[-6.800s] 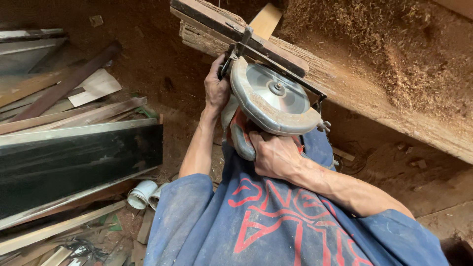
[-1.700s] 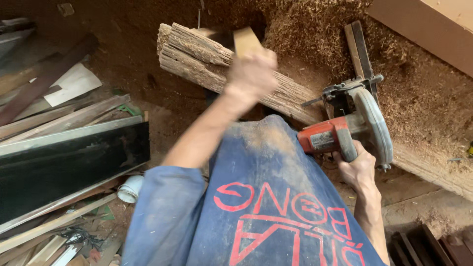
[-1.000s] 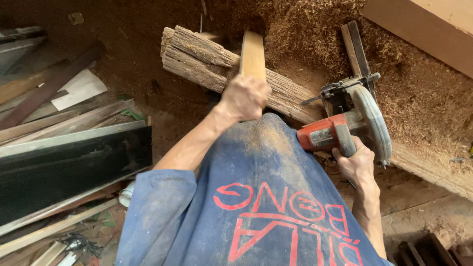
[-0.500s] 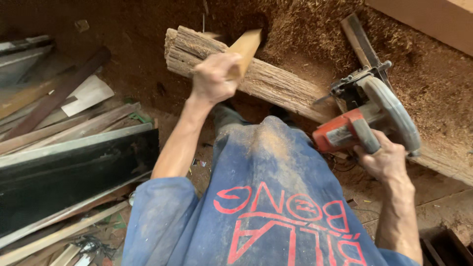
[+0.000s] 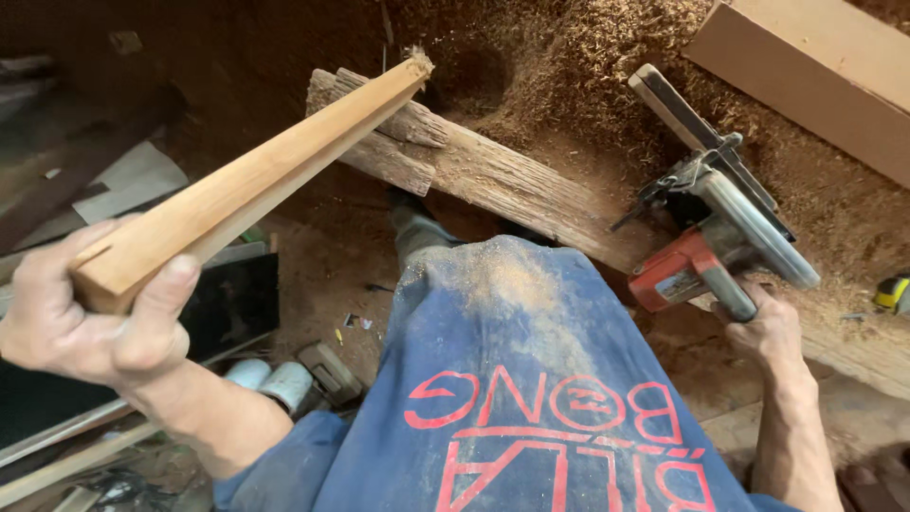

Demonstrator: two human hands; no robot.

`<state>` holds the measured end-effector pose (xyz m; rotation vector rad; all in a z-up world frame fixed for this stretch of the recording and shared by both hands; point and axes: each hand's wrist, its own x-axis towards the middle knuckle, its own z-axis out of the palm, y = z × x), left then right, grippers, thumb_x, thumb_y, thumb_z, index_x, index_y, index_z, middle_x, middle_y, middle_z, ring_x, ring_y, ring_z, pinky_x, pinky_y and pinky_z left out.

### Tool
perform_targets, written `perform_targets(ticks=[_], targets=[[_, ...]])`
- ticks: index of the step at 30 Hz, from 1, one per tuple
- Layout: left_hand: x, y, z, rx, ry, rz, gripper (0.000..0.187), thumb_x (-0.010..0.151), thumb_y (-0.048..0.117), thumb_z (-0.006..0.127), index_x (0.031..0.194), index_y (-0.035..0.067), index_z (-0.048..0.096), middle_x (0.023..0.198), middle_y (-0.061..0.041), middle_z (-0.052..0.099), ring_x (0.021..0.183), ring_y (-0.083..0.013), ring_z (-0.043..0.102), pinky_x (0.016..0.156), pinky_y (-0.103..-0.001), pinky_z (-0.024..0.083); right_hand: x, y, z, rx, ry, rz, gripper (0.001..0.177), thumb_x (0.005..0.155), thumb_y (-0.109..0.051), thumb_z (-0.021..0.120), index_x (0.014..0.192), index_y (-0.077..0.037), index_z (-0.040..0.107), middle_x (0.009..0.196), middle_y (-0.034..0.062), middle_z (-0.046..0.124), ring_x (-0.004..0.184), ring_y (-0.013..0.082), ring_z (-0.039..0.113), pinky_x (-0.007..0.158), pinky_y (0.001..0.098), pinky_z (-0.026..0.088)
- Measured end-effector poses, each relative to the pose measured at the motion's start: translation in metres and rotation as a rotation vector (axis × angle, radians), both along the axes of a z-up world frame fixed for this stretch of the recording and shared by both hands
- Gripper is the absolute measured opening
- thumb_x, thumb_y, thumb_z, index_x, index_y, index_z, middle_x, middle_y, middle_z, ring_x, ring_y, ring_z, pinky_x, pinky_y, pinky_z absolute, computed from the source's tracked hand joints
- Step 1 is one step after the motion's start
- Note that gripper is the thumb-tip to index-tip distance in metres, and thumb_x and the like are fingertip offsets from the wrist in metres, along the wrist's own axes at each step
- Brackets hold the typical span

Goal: The person uses a circular saw to cut a small wooden plank into several pieces while it is placed on a larger piece of wood.

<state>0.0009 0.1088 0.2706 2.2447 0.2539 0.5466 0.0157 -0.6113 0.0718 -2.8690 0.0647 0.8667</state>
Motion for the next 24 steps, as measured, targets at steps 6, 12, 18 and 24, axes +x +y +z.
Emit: perform_targets(ticks=[6, 12, 18, 24], targets=[[-0.032, 0.005, -0.009, -0.052, 0.024, 0.106, 0.039, 0.092, 0.012, 0.089, 0.118, -0.007, 0.066, 0.110, -0.019, 0.075, 0.093, -0.0227, 0.070, 0.086, -0.027, 0.056, 0.045, 0.015, 0.028, -0.409, 0.397, 0.167, 0.075, 0.073, -0.032, 0.085, 0.143, -0.020, 0.061, 0.112, 0.0219, 0.075, 0.102, 0.0385, 0.073, 0.087, 0.0493, 0.059], [-0.038, 0.014, -0.002, -0.043, 0.115, 0.117, 0.040, 0.092, 0.014, 0.090, 0.117, -0.005, 0.066, 0.109, -0.017, 0.075, 0.092, -0.0221, 0.070, 0.085, -0.028, 0.057, 0.119, 0.176, 0.063, 0.035, 0.044, 0.138, 0.058, 0.090, -0.032, 0.076, 0.143, -0.011, 0.062, 0.123, 0.0163, 0.072, 0.113, 0.0346, 0.069, 0.097, 0.0455, 0.056], [-0.037, 0.023, -0.010, -0.050, 0.182, 0.130, 0.040, 0.091, 0.016, 0.091, 0.115, -0.004, 0.067, 0.108, -0.015, 0.075, 0.092, -0.0215, 0.071, 0.084, -0.028, 0.058, 0.194, 0.375, -0.133, 0.744, 0.312, -0.519, 0.067, 0.085, -0.017, 0.066, 0.146, 0.003, 0.050, 0.136, 0.0169, 0.063, 0.117, 0.0227, 0.067, 0.100, 0.0342, 0.053], [-0.010, 0.057, -0.029, -0.041, 0.213, 0.121, 0.040, 0.090, 0.018, 0.092, 0.114, -0.002, 0.067, 0.107, -0.013, 0.075, 0.092, -0.0208, 0.071, 0.084, -0.028, 0.059, 0.240, 0.459, -0.295, 0.504, 0.307, -0.997, 0.035, 0.069, -0.022, 0.068, 0.089, 0.007, 0.072, 0.099, 0.0252, 0.074, 0.098, 0.0348, 0.070, 0.082, 0.0440, 0.053]])
